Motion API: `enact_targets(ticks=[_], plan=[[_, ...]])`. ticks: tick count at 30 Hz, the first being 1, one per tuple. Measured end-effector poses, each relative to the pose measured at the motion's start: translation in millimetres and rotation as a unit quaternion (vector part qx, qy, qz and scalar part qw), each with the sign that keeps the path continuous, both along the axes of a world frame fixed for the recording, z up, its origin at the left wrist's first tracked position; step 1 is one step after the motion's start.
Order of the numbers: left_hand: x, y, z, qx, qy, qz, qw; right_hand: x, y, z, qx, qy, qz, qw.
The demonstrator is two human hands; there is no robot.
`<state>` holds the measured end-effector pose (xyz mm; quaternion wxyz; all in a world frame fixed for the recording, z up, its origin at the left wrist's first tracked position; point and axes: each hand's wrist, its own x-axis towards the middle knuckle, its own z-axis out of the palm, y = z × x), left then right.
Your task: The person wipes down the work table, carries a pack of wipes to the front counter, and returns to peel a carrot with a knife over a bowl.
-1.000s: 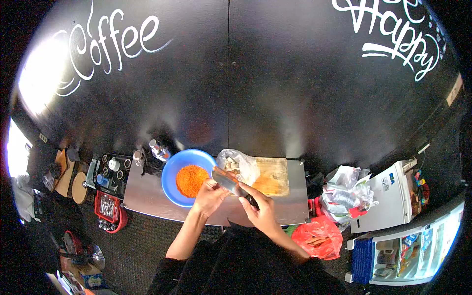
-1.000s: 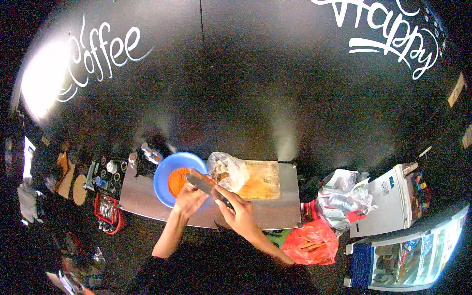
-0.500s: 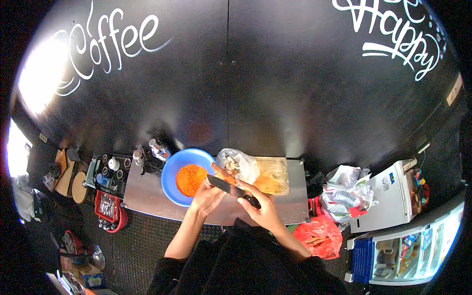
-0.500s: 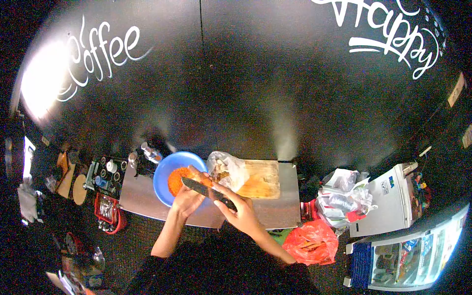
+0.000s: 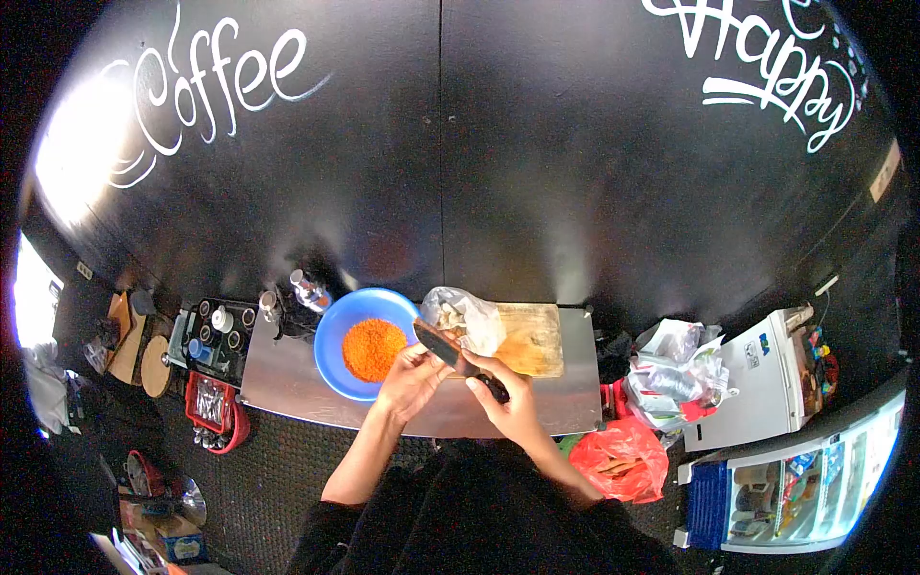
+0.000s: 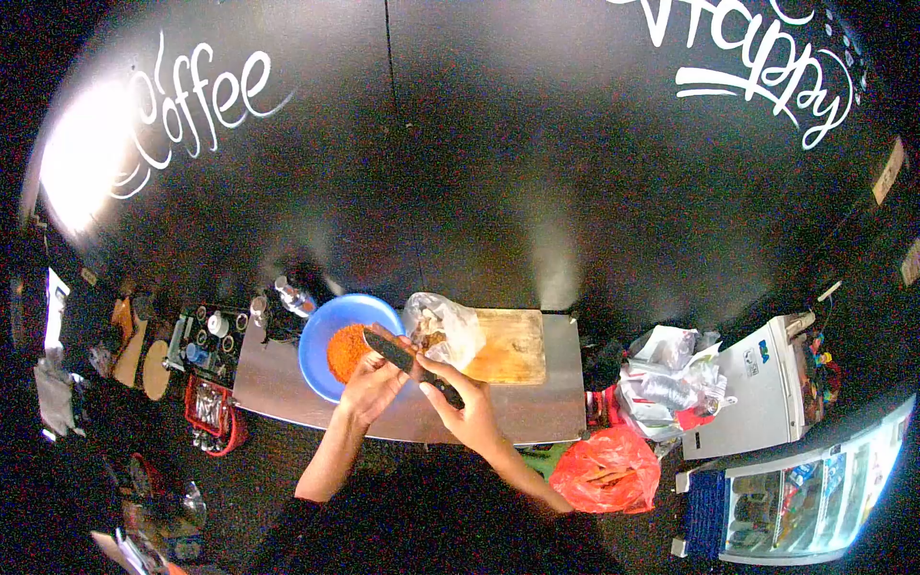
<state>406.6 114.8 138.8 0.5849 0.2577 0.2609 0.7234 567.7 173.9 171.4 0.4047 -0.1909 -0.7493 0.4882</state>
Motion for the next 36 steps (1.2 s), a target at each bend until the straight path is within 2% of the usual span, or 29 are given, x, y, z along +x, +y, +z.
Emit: enact_targets(ticks=[2,10,19,24,28,30,36], plan=[[-2.1,0.5,-4.0,-0.044,-0.022,0.009,0.999,3.7,2.8,9.6,0.003,-0.007,0.019,1.000],[-0.1,-2.7,4.9,-0.047,-0.044,0.029,0.997,5.0,1.3,9.5,0.022,-0.022,0.043,0.999],[1.5,-5.2,5.4,-0.041,-0.091,0.007,0.995,8.2,-1.8,11.4,-0.031,-0.027,0.064,0.997],[1.5,-6.3,3.7,-0.029,-0.089,0.006,0.996,8.4,-1.9,13.6,0.037,-0.038,0.027,0.998],[1.8,-6.8,1.5,-0.046,-0.063,0.021,0.997,5.2,-5.9,13.1,0.028,-0.025,0.010,0.999],[0.2,-6.6,-6.0,-0.038,-0.059,0.022,0.997,2.9,-5.2,7.0,0.096,-0.021,-0.024,0.995],[-1.5,-10.2,-11.8,-0.015,-0.078,0.002,0.997,-5.8,-10.9,1.6,0.072,-0.003,-0.050,0.996]])
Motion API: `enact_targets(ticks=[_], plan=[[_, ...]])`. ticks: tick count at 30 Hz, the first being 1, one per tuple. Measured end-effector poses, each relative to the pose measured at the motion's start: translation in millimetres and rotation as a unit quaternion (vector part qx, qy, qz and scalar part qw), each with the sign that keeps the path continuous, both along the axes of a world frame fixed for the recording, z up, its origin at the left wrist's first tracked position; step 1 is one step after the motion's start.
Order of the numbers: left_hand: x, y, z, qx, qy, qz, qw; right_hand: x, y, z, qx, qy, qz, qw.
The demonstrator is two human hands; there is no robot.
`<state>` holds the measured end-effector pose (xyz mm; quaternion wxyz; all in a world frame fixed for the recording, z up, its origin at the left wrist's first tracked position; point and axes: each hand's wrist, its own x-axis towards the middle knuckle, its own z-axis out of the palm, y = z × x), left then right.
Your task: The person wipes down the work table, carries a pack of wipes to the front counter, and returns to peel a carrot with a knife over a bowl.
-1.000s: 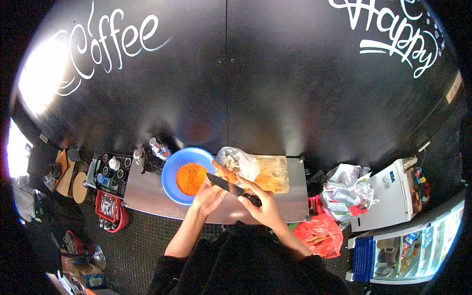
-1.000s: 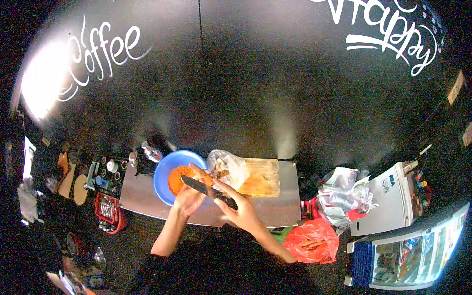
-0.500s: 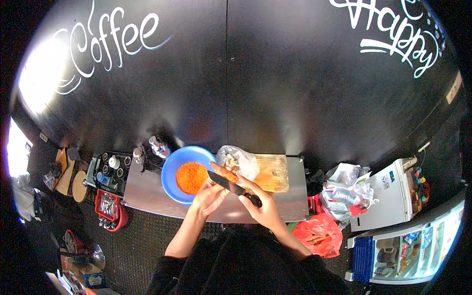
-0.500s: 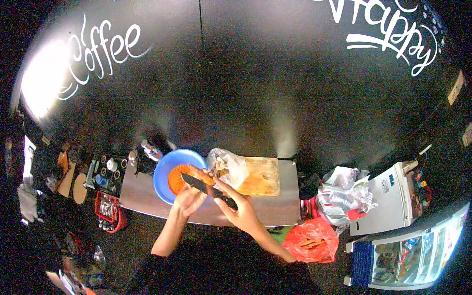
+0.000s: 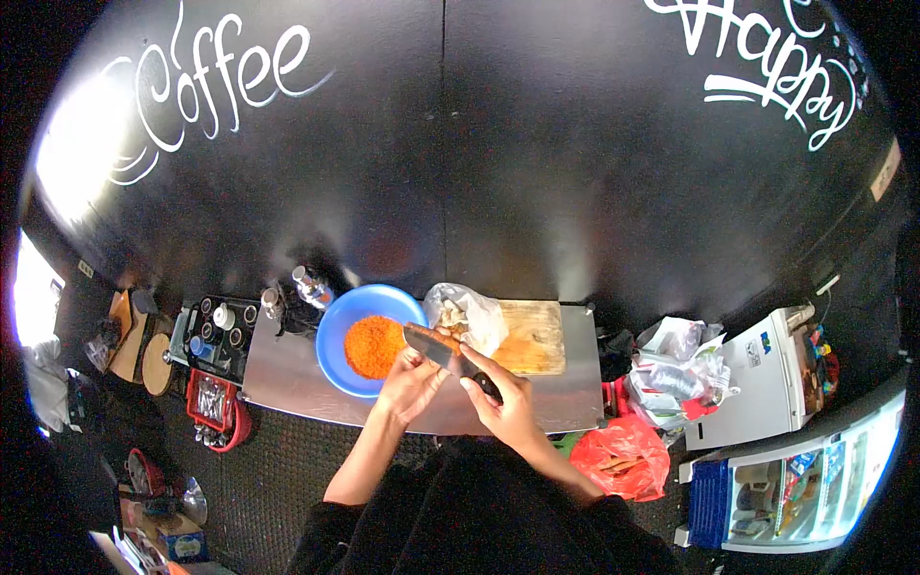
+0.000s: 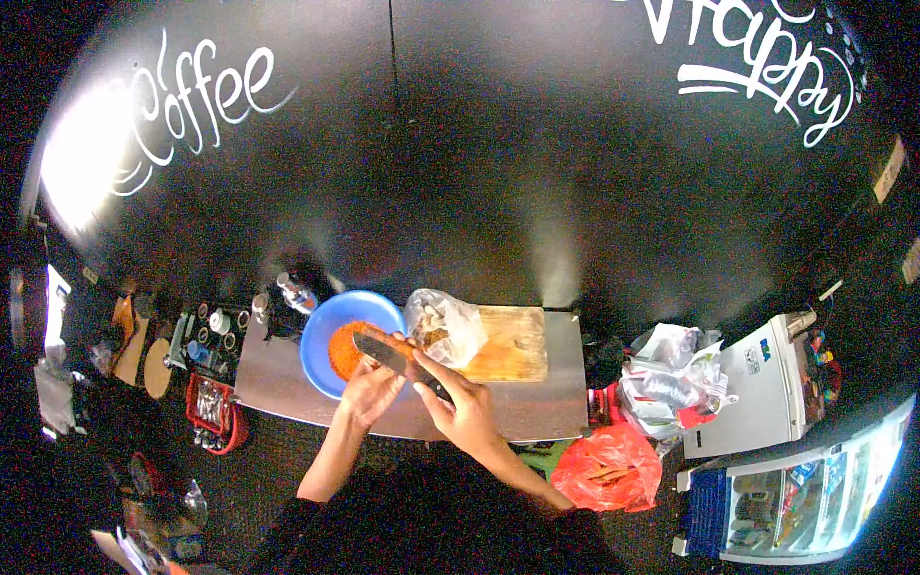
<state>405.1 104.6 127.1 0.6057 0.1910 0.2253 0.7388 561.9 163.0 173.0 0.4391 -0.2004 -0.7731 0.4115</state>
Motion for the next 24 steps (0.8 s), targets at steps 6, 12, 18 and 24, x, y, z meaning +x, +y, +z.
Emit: enact_targets(ticks=[6,12,18,24], plan=[[1.0,1.0,-1.7,0.000,0.008,0.011,1.000,-7.8,-1.0,-9.7,0.025,0.012,-0.032,0.999],[-0.8,1.2,2.1,-0.007,0.057,0.022,0.998,-14.8,-1.8,-17.6,0.052,0.030,-0.070,0.996],[-7.1,4.4,0.5,-0.019,0.128,0.031,0.991,-8.2,1.9,1.1,-0.061,-0.045,-0.017,0.997],[-4.9,5.2,9.2,-0.004,0.127,0.025,0.992,-8.2,10.8,2.1,0.013,0.023,0.015,1.000]])
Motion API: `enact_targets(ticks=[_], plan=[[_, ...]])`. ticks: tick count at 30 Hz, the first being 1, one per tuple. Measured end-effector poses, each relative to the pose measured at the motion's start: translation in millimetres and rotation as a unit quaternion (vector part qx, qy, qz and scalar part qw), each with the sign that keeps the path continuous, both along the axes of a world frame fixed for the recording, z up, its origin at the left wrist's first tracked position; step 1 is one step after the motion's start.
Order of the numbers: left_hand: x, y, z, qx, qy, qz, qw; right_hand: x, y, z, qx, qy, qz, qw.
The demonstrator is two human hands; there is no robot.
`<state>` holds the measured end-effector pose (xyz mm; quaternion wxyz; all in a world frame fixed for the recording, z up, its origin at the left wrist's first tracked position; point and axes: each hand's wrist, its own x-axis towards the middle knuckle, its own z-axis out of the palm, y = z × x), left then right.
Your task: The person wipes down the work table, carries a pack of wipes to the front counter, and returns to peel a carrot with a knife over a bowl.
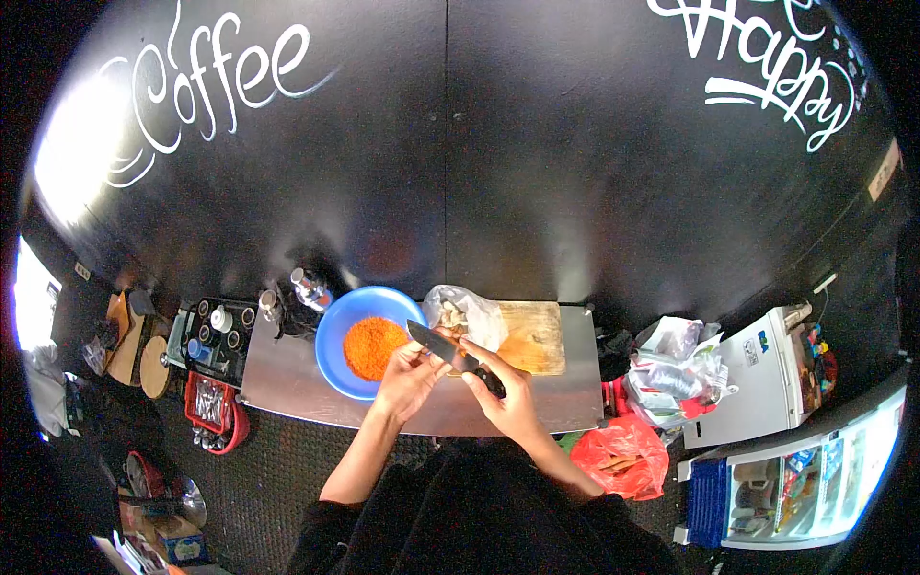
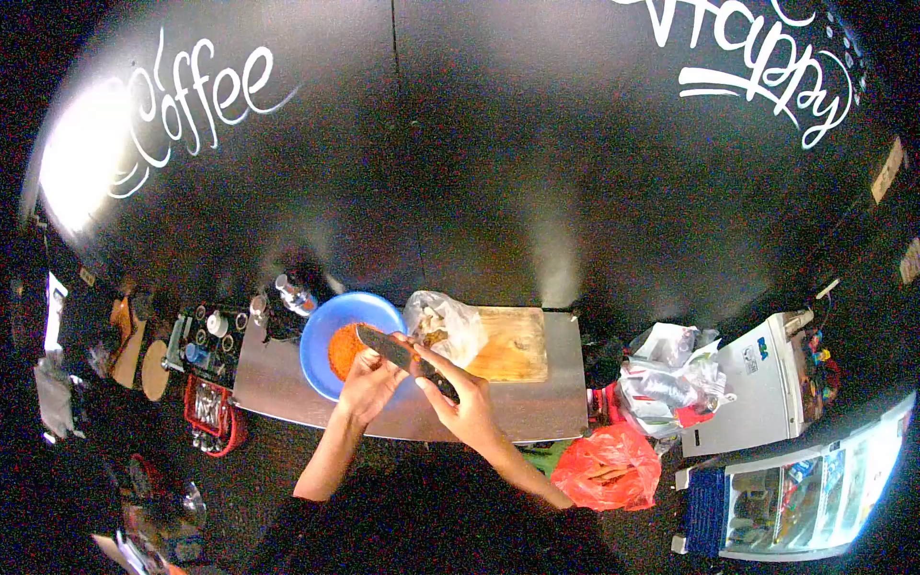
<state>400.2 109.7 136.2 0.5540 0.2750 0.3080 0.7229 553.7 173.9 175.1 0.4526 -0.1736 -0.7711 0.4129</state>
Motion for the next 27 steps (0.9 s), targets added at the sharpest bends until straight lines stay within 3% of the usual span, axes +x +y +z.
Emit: enact_targets(ticks=[3,6,10,16,21,27], plan=[[0.8,0.5,3.0,0.011,0.009,0.002,1.000,6.4,-5.9,8.3,-0.102,-0.082,0.006,0.991],[0.3,-1.1,5.5,0.000,0.035,0.002,0.999,3.5,-3.5,-2.9,-0.074,-0.026,0.016,0.997],[-1.7,-1.1,3.8,-0.004,0.025,-0.003,1.000,7.2,-1.2,-3.7,-0.084,-0.038,0.032,0.995],[-2.9,-1.5,13.8,0.029,-0.001,-0.008,1.000,10.8,1.9,2.3,-0.160,-0.008,0.094,0.983],[-2.3,-0.7,16.8,0.025,0.022,0.005,0.999,10.2,1.5,2.9,-0.024,-0.017,0.048,0.998],[4.2,-1.0,21.4,0.022,0.101,0.034,0.994,9.4,-3.3,-0.4,0.006,-0.037,-0.018,0.999]])
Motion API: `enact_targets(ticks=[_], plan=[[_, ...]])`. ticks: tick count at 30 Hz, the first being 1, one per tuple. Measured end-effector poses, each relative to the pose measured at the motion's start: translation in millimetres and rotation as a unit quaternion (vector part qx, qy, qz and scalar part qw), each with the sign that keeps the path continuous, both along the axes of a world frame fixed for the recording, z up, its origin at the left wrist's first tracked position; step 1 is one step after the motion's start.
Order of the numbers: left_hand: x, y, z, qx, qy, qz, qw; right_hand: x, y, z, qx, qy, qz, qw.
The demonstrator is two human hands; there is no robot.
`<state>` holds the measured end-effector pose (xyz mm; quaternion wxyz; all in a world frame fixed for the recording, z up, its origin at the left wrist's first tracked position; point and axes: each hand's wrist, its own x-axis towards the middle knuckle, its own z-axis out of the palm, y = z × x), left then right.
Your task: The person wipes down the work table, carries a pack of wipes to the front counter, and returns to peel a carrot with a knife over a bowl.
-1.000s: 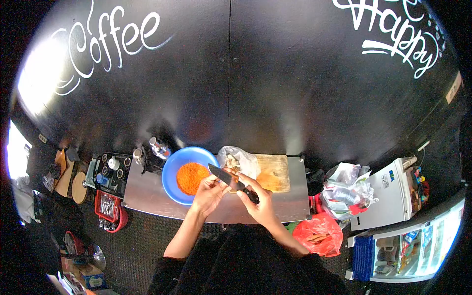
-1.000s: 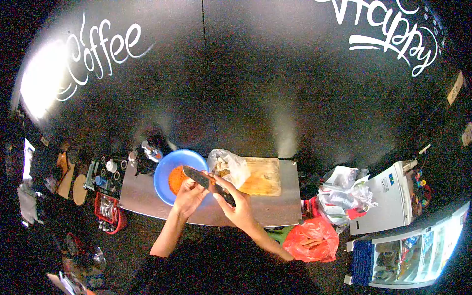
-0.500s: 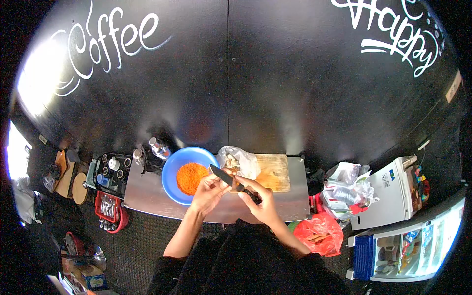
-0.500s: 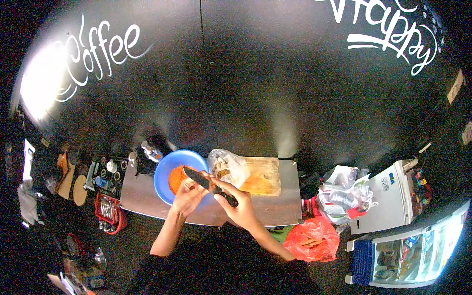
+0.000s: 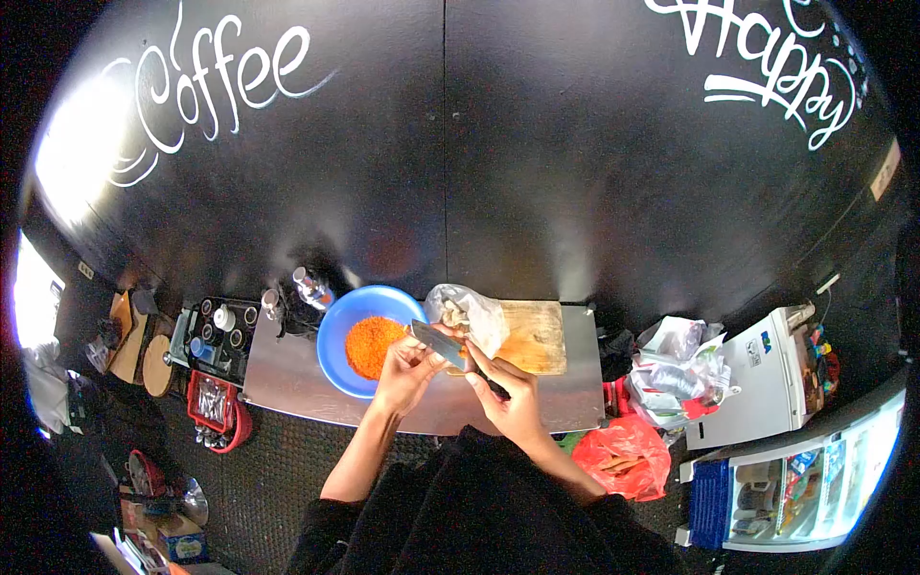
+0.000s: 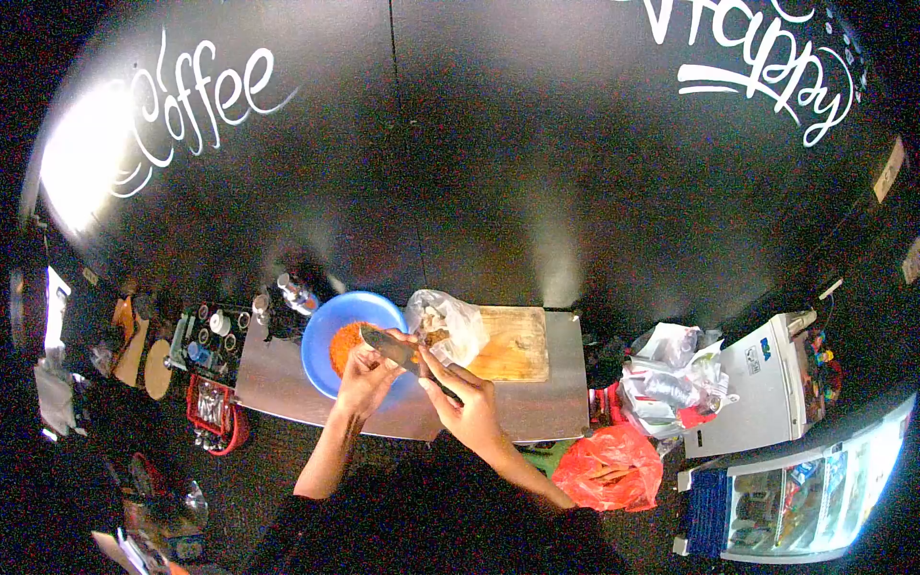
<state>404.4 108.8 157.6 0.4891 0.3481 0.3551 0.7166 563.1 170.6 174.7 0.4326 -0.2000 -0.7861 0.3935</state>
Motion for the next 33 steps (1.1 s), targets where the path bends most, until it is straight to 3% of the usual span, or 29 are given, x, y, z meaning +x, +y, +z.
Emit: enact_targets(ticks=[3,5,9,12,18,23,26,33], plan=[[-1.9,-0.9,-6.3,0.005,-0.010,-0.006,1.000,0.4,0.0,-9.0,0.008,-0.011,-0.020,1.000],[-9.8,-2.6,-27.3,-0.030,0.053,0.004,0.998,1.5,0.7,-5.4,0.005,-0.010,-0.017,1.000],[-5.6,0.1,6.8,-0.014,0.069,0.001,0.998,2.6,2.1,9.2,0.004,0.036,0.014,0.999],[-5.8,-0.3,11.6,-0.032,0.018,-0.004,0.999,8.9,4.6,9.6,-0.086,0.001,0.068,0.994],[-3.3,1.0,11.8,0.013,-0.006,-0.017,1.000,9.8,7.2,7.4,-0.108,0.001,0.102,0.989],[0.6,-0.1,19.0,-0.019,-0.055,-0.009,0.998,9.2,9.0,4.4,-0.102,0.005,0.104,0.989],[-1.6,1.5,0.5,-0.022,0.026,0.045,0.998,9.0,10.1,8.2,-0.099,-0.006,0.111,0.989],[-0.3,6.0,11.9,-0.036,-0.016,0.061,0.997,8.2,15.5,5.6,-0.069,-0.010,0.124,0.990]])
